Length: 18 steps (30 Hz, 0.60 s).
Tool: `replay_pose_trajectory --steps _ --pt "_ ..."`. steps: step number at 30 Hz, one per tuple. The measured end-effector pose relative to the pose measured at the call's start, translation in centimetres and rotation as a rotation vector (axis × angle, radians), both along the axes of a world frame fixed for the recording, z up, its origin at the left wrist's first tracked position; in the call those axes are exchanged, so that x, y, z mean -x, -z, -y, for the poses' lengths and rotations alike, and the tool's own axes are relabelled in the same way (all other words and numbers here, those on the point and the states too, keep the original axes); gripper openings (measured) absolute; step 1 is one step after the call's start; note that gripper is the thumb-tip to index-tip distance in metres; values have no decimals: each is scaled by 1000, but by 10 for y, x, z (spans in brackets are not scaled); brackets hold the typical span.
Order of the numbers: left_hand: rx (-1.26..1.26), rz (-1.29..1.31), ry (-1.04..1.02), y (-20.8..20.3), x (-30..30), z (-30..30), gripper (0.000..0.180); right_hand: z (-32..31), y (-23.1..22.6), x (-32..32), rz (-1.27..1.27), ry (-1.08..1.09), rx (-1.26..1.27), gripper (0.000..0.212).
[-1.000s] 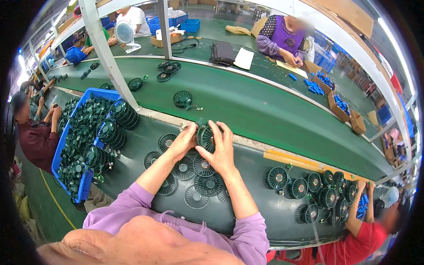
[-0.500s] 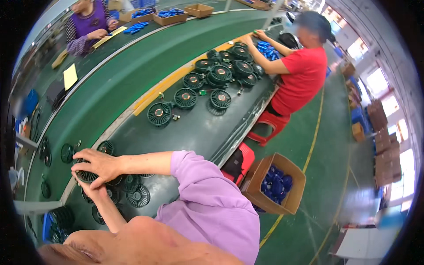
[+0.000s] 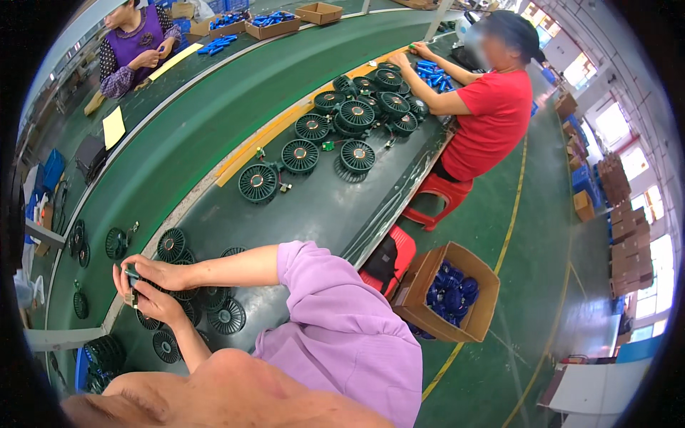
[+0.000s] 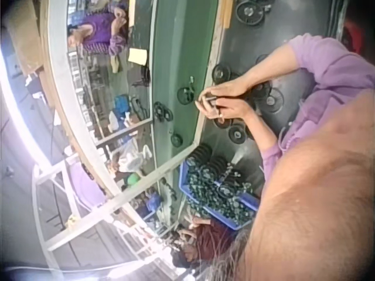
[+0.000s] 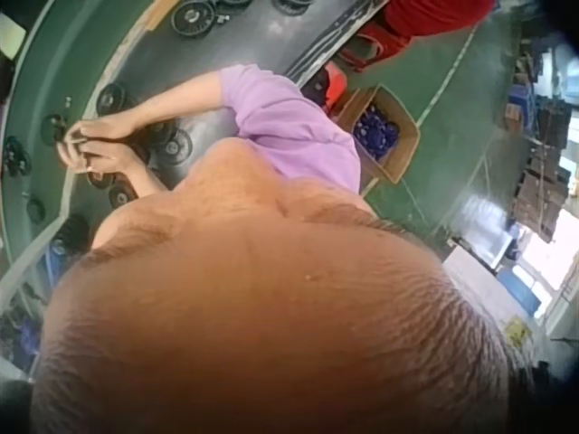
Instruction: The person assembles mini fan housings by picking up fan components from the table and conveyor belt, snapping the grilles together by hand, and placing the assembled units back onto the conveyor belt.
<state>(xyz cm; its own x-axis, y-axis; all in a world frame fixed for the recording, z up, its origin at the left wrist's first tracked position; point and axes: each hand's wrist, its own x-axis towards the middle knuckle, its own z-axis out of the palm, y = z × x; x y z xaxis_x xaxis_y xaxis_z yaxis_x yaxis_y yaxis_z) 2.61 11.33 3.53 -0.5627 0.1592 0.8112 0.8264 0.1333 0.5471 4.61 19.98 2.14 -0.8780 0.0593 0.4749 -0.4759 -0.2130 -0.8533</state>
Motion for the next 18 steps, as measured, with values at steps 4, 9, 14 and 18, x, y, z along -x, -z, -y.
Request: replay_pose_trajectory --steps 4,9,14,18 --pt "64 1 11 -6 1 3 41 -2 -2 -2 -5 -62 24 70" --pt "-350 563 411 -15 13 -4 45 -4 -2 -3 -184 354 -276 86" --pt "-142 124 184 -3 23 -25 29 -7 12 13 -34 221 113 62" --pt "-34 141 262 -8 37 -47 25 -46 8 14 140 411 -170 64"
